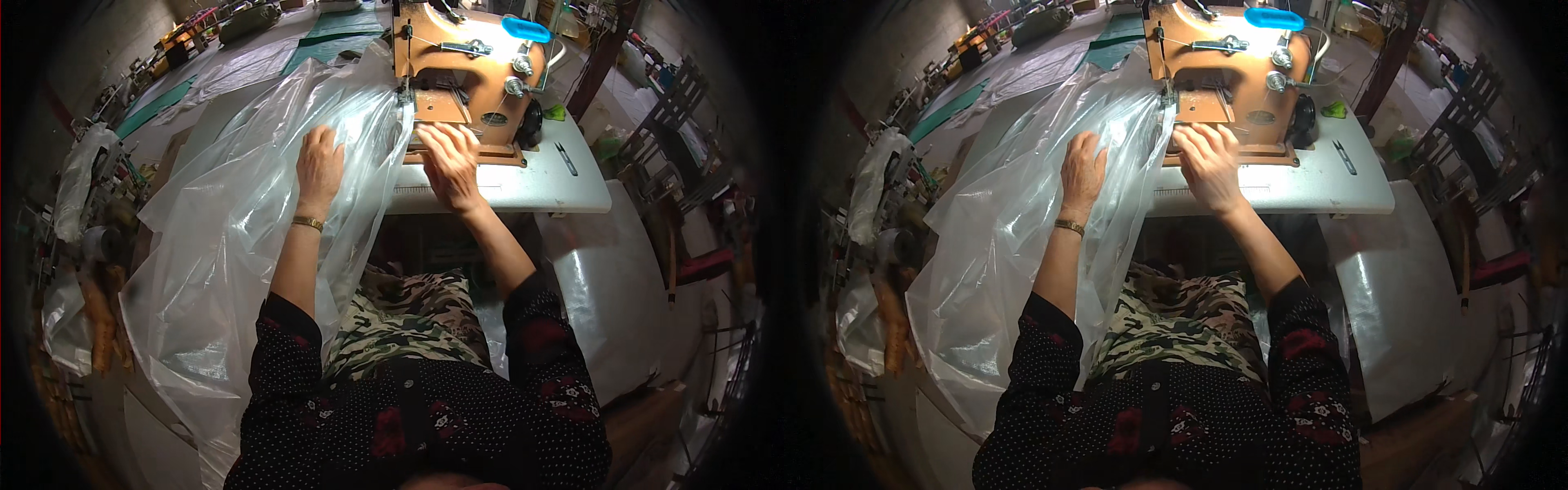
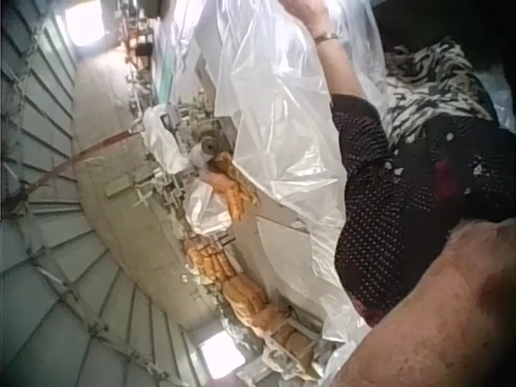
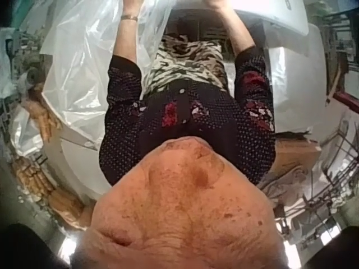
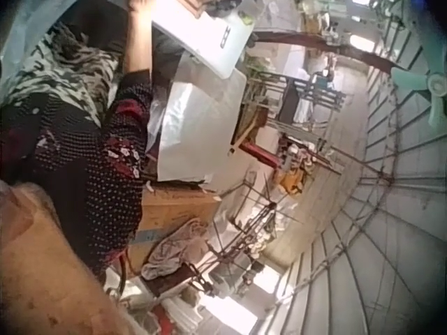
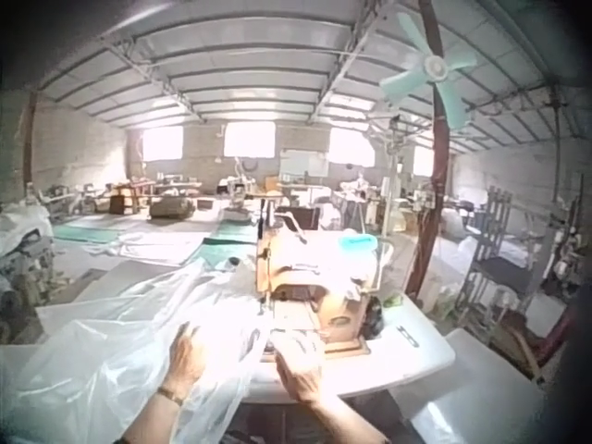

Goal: The person sews a large clear plastic sheet using an industrial sewing machine.

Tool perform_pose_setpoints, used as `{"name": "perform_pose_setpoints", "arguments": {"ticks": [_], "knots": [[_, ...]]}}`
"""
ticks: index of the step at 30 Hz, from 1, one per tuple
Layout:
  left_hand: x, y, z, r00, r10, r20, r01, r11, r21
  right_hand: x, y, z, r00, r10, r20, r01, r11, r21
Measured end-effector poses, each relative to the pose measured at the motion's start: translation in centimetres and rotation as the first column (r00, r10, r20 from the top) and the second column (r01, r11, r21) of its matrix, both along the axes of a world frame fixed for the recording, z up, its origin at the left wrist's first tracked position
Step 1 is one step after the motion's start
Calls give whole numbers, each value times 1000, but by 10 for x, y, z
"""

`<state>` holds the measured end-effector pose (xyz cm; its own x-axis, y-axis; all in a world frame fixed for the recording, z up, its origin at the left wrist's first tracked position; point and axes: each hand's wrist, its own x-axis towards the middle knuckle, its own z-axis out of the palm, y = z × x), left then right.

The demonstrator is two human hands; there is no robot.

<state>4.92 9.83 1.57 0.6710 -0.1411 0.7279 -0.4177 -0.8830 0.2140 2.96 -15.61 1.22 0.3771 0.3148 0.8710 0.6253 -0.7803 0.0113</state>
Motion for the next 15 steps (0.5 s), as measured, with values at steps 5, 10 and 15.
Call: {"name": "perform_pose_setpoints", "arguments": {"ticks": [5, 10, 15], "knots": [[4, 14, -37, 995, 34, 98, -31, 999, -32, 2, -79, 2, 972, -162, 168, 88, 920, 382], [11, 14, -39, 989, 13, 147, -4, 998, -64, 51, -157, 2, 867, -473, -158, 486, 732, 477], [11, 19, -45, 990, 3, 140, 8, 997, -81, 94, -178, 19, 769, -369, -521, 579, 748, 325]]}}
